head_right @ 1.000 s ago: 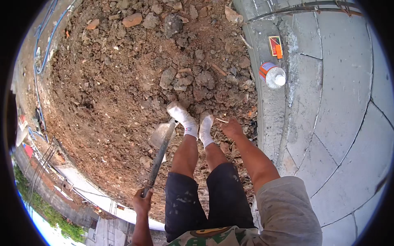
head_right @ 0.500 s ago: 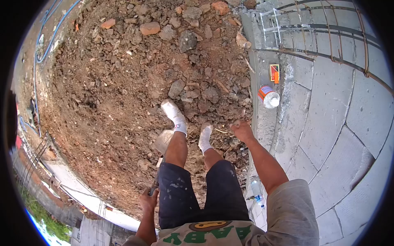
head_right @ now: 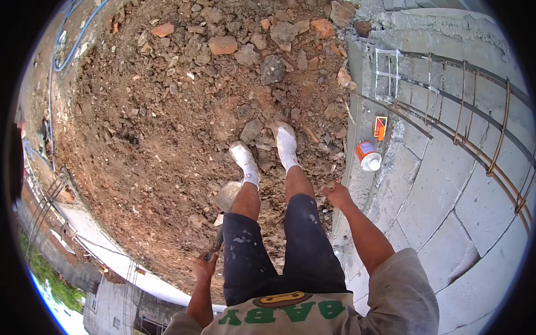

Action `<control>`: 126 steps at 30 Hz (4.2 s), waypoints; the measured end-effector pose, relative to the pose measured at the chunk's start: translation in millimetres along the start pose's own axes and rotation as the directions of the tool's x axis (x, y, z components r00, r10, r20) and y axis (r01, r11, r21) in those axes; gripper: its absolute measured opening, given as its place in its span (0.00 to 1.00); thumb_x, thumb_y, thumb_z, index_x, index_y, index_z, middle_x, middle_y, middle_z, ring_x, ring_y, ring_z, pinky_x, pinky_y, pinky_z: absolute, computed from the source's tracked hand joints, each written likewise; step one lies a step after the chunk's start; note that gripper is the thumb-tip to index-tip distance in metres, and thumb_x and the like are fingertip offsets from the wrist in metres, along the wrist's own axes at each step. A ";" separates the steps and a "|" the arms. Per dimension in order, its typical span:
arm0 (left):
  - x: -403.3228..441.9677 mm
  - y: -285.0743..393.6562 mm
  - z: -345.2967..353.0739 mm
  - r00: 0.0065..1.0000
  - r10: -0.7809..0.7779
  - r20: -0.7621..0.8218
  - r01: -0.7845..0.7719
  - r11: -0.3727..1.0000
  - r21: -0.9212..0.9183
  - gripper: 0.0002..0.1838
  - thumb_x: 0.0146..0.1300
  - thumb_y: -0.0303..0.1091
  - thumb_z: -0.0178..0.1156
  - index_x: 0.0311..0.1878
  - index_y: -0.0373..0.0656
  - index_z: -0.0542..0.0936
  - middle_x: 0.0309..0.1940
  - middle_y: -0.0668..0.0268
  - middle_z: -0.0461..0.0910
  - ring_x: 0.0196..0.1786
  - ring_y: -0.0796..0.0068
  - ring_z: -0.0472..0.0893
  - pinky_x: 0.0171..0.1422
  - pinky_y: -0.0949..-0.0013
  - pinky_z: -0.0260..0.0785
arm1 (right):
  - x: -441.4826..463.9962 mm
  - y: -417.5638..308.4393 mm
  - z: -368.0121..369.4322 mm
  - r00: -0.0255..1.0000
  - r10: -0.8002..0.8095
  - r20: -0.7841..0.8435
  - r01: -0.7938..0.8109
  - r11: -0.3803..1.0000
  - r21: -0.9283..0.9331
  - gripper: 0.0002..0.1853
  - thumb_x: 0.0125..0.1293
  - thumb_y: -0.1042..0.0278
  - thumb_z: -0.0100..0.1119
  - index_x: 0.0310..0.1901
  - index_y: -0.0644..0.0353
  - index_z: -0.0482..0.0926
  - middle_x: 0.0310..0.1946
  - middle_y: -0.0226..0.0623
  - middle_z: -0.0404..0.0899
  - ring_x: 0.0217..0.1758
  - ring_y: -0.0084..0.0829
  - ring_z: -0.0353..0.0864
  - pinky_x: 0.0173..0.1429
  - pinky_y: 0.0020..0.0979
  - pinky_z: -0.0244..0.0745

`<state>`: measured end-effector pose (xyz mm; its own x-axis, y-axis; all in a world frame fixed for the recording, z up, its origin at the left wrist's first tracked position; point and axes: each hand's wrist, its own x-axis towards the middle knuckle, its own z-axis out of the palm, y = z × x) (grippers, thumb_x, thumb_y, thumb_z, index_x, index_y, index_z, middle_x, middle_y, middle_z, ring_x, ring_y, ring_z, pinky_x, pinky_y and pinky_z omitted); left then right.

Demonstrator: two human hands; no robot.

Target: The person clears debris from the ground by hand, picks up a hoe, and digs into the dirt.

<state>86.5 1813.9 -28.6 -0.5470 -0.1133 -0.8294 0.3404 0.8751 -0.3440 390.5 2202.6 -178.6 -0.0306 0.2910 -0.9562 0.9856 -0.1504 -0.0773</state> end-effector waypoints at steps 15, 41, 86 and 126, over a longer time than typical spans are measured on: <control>-9.8 17.9 -9.2 0.948 -0.201 0.246 0.223 0.973 -0.065 0.33 0.51 0.69 0.63 0.46 0.48 0.85 0.39 0.52 0.85 0.46 0.51 0.84 0.50 0.52 0.75 | 3.0 -103.2 -104.5 0.962 -0.207 -0.180 0.141 0.936 -0.323 0.22 0.62 0.49 0.57 0.41 0.64 0.81 0.41 0.55 0.82 0.50 0.54 0.80 0.57 0.44 0.72; -69.2 83.5 -4.7 0.756 -0.373 0.538 0.650 0.531 -0.544 0.25 0.53 0.51 0.69 0.48 0.45 0.78 0.42 0.51 0.84 0.46 0.48 0.83 0.50 0.50 0.74 | 63.6 -448.1 -85.3 0.927 -0.274 0.255 0.326 0.260 -0.909 0.35 0.61 0.41 0.54 0.58 0.65 0.75 0.56 0.59 0.75 0.60 0.53 0.75 0.65 0.42 0.69; -76.7 27.4 97.6 0.437 -0.247 0.865 0.892 -0.006 -0.453 0.23 0.46 0.55 0.72 0.37 0.47 0.83 0.32 0.58 0.83 0.37 0.55 0.84 0.43 0.54 0.76 | 186.7 -796.8 503.8 0.648 -0.628 0.431 0.514 -0.057 -0.856 0.37 0.60 0.44 0.63 0.61 0.68 0.73 0.56 0.50 0.77 0.60 0.39 0.75 0.58 0.33 0.72; -129.3 197.6 76.9 0.334 0.131 0.934 0.750 -0.637 -0.179 0.21 0.49 0.41 0.71 0.42 0.42 0.76 0.38 0.53 0.81 0.38 0.49 0.84 0.42 0.50 0.76 | -54.8 -144.0 423.6 0.488 0.650 0.582 0.808 -0.589 -0.019 0.39 0.56 0.48 0.67 0.60 0.69 0.66 0.53 0.62 0.73 0.60 0.57 0.72 0.65 0.48 0.68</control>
<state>283.4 1965.3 -23.2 0.5760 -0.3626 -0.7326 -0.7636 -0.5585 -0.3240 179.8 1808.1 -234.6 0.5293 -0.5057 -0.6812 -0.6022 0.3417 -0.7215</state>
